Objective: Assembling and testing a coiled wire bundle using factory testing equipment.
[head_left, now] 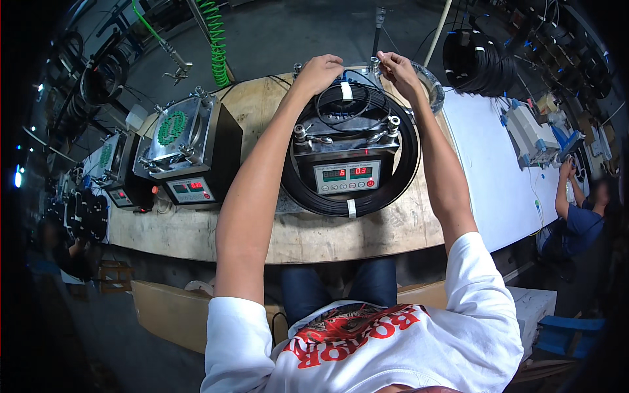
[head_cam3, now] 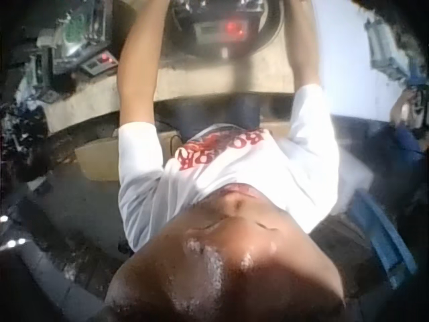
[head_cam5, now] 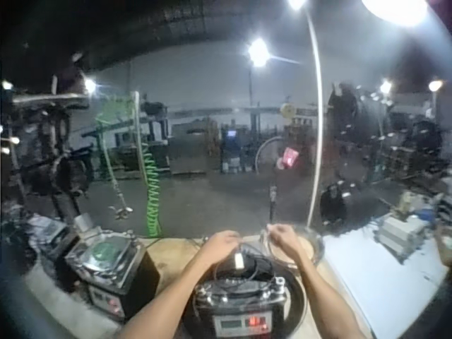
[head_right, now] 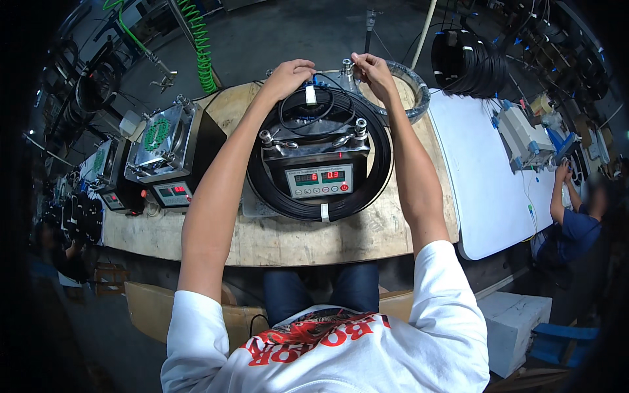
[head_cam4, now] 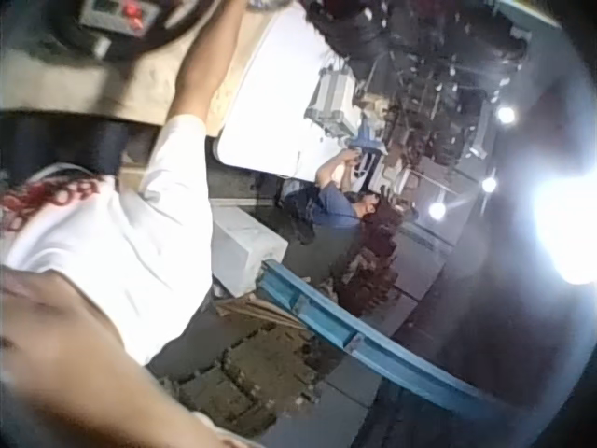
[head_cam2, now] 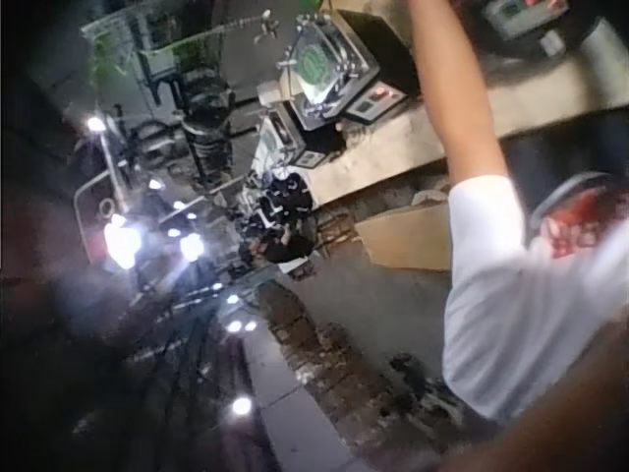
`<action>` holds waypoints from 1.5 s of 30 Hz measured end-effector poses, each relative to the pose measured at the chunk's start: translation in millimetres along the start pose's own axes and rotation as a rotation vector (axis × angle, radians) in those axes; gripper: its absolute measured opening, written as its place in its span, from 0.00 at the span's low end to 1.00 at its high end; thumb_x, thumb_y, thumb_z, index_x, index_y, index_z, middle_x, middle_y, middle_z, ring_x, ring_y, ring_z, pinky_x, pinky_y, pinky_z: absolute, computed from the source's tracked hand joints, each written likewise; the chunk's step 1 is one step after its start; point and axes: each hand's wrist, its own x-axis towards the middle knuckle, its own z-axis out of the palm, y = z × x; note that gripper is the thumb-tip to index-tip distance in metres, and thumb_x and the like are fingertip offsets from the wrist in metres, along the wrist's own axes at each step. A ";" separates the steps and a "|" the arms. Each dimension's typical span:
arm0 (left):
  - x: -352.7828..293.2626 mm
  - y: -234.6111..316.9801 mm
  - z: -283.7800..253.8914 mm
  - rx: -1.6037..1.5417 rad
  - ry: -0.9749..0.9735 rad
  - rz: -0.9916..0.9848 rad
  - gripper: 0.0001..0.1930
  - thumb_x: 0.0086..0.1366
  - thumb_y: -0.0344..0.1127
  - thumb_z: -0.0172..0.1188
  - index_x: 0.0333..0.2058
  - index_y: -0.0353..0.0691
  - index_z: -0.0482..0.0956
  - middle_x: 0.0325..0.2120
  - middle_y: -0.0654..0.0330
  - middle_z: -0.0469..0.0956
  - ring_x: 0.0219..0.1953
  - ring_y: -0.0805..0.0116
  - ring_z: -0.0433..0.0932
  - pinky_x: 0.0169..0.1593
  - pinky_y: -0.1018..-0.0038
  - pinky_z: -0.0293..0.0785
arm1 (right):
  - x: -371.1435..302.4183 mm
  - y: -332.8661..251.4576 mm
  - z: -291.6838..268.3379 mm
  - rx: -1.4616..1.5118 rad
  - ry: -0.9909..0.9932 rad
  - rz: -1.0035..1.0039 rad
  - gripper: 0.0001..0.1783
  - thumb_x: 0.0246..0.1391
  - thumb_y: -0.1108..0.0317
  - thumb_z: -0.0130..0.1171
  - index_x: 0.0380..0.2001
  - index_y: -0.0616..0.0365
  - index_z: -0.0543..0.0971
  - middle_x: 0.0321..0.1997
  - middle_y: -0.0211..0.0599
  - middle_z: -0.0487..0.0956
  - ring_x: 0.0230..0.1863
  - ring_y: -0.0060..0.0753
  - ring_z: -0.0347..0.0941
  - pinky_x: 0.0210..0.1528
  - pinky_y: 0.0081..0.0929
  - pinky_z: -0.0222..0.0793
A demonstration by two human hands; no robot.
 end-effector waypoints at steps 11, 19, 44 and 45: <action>-1.7 0.4 -1.2 0.025 0.026 -0.001 0.22 0.63 0.36 0.57 0.54 0.30 0.77 0.47 0.51 0.83 0.51 0.63 0.82 0.58 0.72 0.73 | 12.6 -45.0 1.9 -0.642 -0.058 0.228 0.25 0.59 0.45 0.64 0.23 0.56 0.77 0.16 0.23 0.70 0.15 0.13 0.60 0.16 0.14 0.50; -17.4 20.2 -4.7 0.073 0.130 -0.021 0.19 0.63 0.37 0.58 0.51 0.36 0.81 0.45 0.50 0.84 0.51 0.60 0.82 0.56 0.71 0.75 | -34.1 -50.6 66.0 -0.780 0.377 -0.414 0.21 0.64 0.54 0.57 0.42 0.64 0.81 0.22 0.48 0.80 0.26 0.44 0.80 0.34 0.37 0.72; 43.5 -82.3 -77.0 -0.437 0.045 -0.702 0.11 0.68 0.38 0.58 0.37 0.34 0.79 0.32 0.53 0.81 0.31 0.57 0.81 0.36 0.54 0.81 | -119.9 -71.5 122.4 -0.846 0.158 -0.490 0.15 0.55 0.75 0.60 0.47 0.58 0.79 0.25 0.36 0.66 0.29 0.36 0.66 0.36 0.35 0.64; 35.2 -84.4 -77.6 -0.568 0.106 -0.667 0.10 0.69 0.37 0.57 0.38 0.35 0.78 0.30 0.54 0.80 0.30 0.57 0.80 0.33 0.53 0.81 | -118.2 -71.9 121.3 -0.841 0.150 -0.502 0.16 0.55 0.76 0.60 0.47 0.58 0.79 0.24 0.36 0.65 0.28 0.35 0.65 0.35 0.34 0.64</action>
